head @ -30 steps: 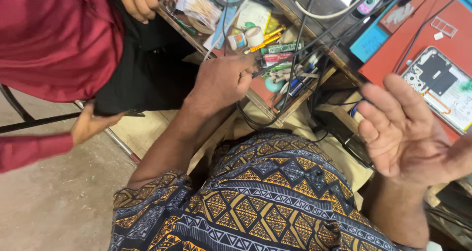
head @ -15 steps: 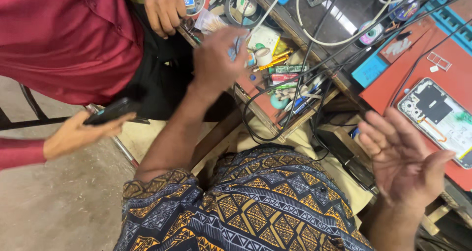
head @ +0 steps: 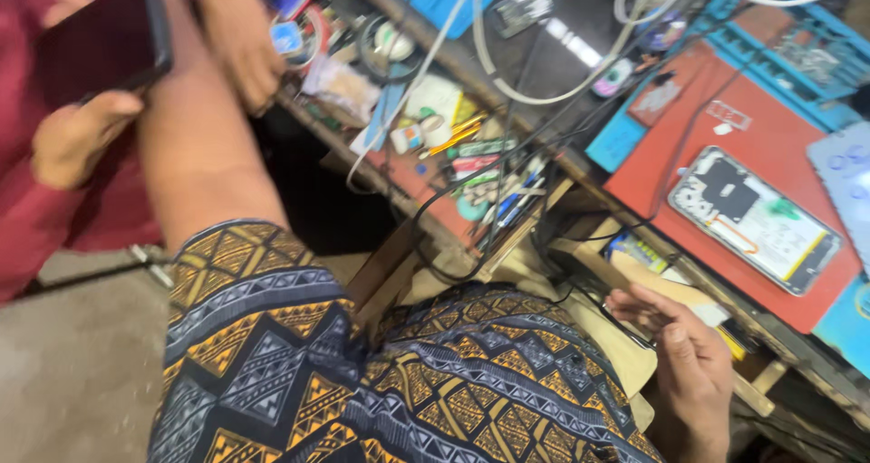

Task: The person disassembles a smartphone on a cluttered repair bench, unscrewing internal components with a red precision screwdriver and prying at the internals. They then apply adhesive from a yellow glue tube to the phone body, press a yellow back cover into place, and power the phone on, tapping the screen to verify it works.

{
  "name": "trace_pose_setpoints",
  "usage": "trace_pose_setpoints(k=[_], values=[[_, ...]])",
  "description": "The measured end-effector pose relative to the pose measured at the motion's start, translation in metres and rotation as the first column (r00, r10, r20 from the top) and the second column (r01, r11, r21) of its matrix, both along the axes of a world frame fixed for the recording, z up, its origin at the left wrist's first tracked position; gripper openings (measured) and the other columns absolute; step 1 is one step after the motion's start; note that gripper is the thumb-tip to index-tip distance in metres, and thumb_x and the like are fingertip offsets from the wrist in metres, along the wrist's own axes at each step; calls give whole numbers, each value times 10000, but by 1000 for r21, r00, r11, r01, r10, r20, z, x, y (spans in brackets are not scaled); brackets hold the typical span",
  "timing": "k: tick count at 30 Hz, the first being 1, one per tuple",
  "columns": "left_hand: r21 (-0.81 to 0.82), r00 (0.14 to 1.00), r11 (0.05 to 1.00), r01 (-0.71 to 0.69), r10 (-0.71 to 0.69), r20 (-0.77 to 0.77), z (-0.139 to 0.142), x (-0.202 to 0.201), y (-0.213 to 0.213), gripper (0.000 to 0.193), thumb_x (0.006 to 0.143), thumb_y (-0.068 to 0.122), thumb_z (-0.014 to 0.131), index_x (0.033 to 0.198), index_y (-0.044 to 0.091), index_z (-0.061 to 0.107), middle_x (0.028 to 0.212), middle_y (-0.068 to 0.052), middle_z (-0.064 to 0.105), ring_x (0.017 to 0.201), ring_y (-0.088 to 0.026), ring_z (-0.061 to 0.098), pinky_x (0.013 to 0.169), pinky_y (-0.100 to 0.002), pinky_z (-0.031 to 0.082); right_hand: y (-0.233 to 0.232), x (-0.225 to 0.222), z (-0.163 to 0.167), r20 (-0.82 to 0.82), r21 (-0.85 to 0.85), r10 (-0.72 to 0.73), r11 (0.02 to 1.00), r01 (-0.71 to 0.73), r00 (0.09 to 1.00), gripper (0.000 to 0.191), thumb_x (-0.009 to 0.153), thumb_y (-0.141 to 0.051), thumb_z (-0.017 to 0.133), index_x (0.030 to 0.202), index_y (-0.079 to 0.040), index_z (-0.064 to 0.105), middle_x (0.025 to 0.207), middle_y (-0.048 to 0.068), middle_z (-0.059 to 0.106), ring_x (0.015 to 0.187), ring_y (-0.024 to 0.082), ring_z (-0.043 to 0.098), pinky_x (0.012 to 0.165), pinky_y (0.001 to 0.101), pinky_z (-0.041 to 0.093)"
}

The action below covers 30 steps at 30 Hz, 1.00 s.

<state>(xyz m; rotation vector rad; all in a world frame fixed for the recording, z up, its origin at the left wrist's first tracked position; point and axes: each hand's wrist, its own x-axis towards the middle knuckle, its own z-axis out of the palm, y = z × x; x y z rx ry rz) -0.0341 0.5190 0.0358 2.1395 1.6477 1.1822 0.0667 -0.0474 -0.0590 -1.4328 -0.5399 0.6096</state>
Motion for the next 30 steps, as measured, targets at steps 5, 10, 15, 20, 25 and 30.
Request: trace_pose_setpoints(k=[5, 10, 15, 20, 25, 30], values=[[-98, 996, 992, -78, 73, -51, 9, 23, 57, 134, 991, 99, 636, 1090, 26, 690, 993, -100, 737, 863, -289, 717, 795, -391, 580, -7, -3, 5, -19, -86, -43, 995, 41, 999, 503, 1095, -272, 484, 1398, 120, 570, 1265, 263, 702, 1182, 331, 680, 1079, 440, 506], [-104, 994, 989, -104, 99, -49, 14, 12, 75, 129, 1004, 88, 617, 1083, 10, 683, 966, -99, 738, 836, -280, 721, 783, -384, 582, 0, 3, 0, 2, -53, -54, 997, 54, 999, 467, 1101, -248, 492, 1373, 120, 582, 1256, 261, 708, 1171, 341, 698, 1076, 451, 526], [-72, 994, 991, -109, 108, -13, 16, 13, 65, 128, 1017, 78, 599, 1076, -7, 675, 940, -98, 739, 809, -272, 724, 771, -376, 584, 1, 8, -2, 35, -13, -37, 999, 38, 999, 430, 1100, -224, 525, 1349, 117, 605, 1243, 260, 712, 1162, 343, 707, 1071, 458, 538], [87, 994, 996, -25, 16, 107, -7, 2, 56, 132, 1030, 67, 581, 1069, -23, 668, 914, -97, 741, 782, -263, 728, 759, -368, 587, 1, 10, -8, 64, -18, -37, 999, 38, 997, 397, 1073, -203, 582, 1317, 107, 633, 1214, 250, 724, 1134, 327, 721, 1042, 435, 563], [388, 917, 906, 171, -290, 273, -54, -22, 20, 139, 1042, 57, 563, 1062, -39, 661, 887, -96, 742, 755, -254, 732, 747, -360, 589, -1, 9, -11, 107, -31, 7, 999, -4, 994, 346, 1055, -158, 602, 1285, 95, 659, 1172, 232, 747, 1094, 295, 736, 1028, 400, 571], [435, 763, 812, 390, -549, 340, -79, -31, -62, 142, 1051, -4, 514, 1078, -27, 651, 958, -139, 722, 843, -275, 718, 785, -360, 584, 12, 5, 3, 165, -29, 22, 999, -18, 986, 257, 1022, -42, 613, 1244, 65, 689, 1154, 217, 754, 1073, 277, 750, 1014, 368, 582]])
